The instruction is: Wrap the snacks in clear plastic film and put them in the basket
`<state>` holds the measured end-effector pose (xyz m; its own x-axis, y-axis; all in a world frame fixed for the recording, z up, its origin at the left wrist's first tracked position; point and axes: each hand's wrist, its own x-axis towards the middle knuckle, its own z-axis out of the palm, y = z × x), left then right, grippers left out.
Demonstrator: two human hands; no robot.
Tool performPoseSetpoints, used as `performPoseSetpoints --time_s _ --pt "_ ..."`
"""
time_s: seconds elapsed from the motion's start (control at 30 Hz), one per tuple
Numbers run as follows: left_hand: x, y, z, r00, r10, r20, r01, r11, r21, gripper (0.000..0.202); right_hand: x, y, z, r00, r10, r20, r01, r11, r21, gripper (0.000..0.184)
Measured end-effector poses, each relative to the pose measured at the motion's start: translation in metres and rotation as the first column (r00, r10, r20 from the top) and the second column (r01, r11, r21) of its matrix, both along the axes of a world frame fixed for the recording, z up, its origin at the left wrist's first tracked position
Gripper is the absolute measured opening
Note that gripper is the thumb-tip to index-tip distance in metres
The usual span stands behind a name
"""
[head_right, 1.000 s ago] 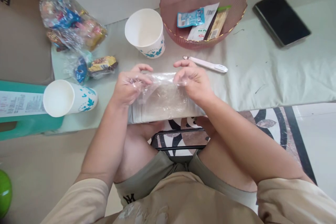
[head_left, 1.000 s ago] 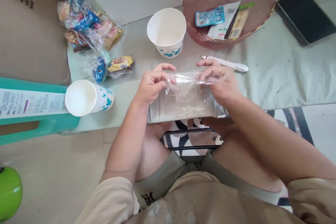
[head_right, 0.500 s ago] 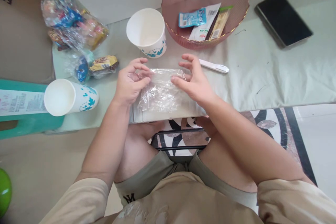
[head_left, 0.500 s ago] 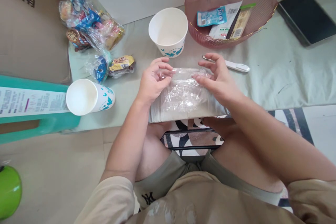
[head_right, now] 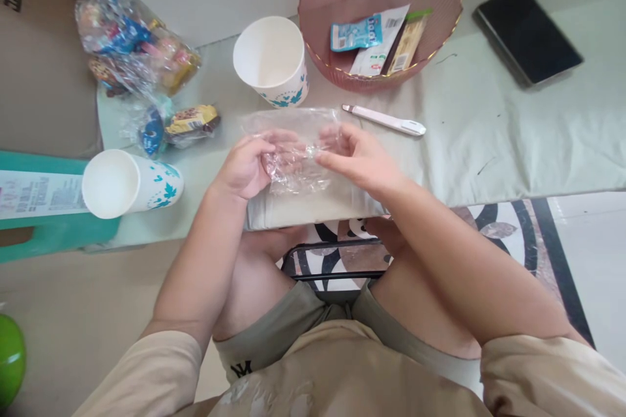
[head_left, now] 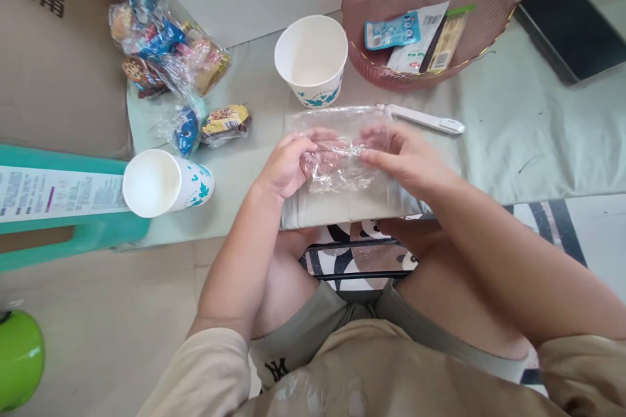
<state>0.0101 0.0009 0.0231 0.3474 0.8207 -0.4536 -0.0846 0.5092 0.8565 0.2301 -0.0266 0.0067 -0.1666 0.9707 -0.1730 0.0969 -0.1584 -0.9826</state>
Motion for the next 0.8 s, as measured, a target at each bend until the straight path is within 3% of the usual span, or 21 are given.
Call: performPoseSetpoints --time_s 0.07,0.13,0.2,0.3,0.57,0.67,0.8 --pt "0.000 0.001 0.000 1.000 -0.003 0.015 0.002 0.999 0.051 0.025 -0.001 -0.001 0.002 0.998 0.065 0.010 -0.065 0.997 -0.036 0.029" --pt "-0.001 0.002 -0.002 0.998 0.040 -0.042 -0.034 0.989 0.143 0.033 -0.002 -0.001 0.004 0.999 0.049 0.005 -0.049 0.998 -0.049 0.027" --pt "-0.001 0.004 -0.006 0.979 0.168 -0.118 -0.130 0.952 0.279 0.040 -0.002 -0.001 0.005 1.000 0.009 0.003 -0.009 0.999 -0.047 0.026" --pt "-0.003 0.007 -0.014 0.921 0.344 -0.184 -0.233 0.863 0.447 0.034 -0.002 -0.001 0.005 0.999 -0.030 0.023 0.031 0.999 -0.033 0.024" --pt "-0.003 0.007 -0.015 0.794 0.307 -0.525 0.034 0.840 0.542 0.048 -0.005 -0.004 0.006 0.989 -0.041 0.140 0.032 0.997 0.063 0.021" --pt "-0.002 0.006 -0.015 0.805 0.348 -0.481 -0.018 0.824 0.566 0.035 -0.006 -0.006 0.005 0.982 -0.039 0.184 0.022 0.995 0.095 0.022" --pt "-0.002 0.005 -0.014 0.829 0.462 -0.313 -0.171 0.744 0.646 0.028 -0.006 -0.006 0.005 0.975 -0.068 0.211 0.042 0.991 0.124 0.020"
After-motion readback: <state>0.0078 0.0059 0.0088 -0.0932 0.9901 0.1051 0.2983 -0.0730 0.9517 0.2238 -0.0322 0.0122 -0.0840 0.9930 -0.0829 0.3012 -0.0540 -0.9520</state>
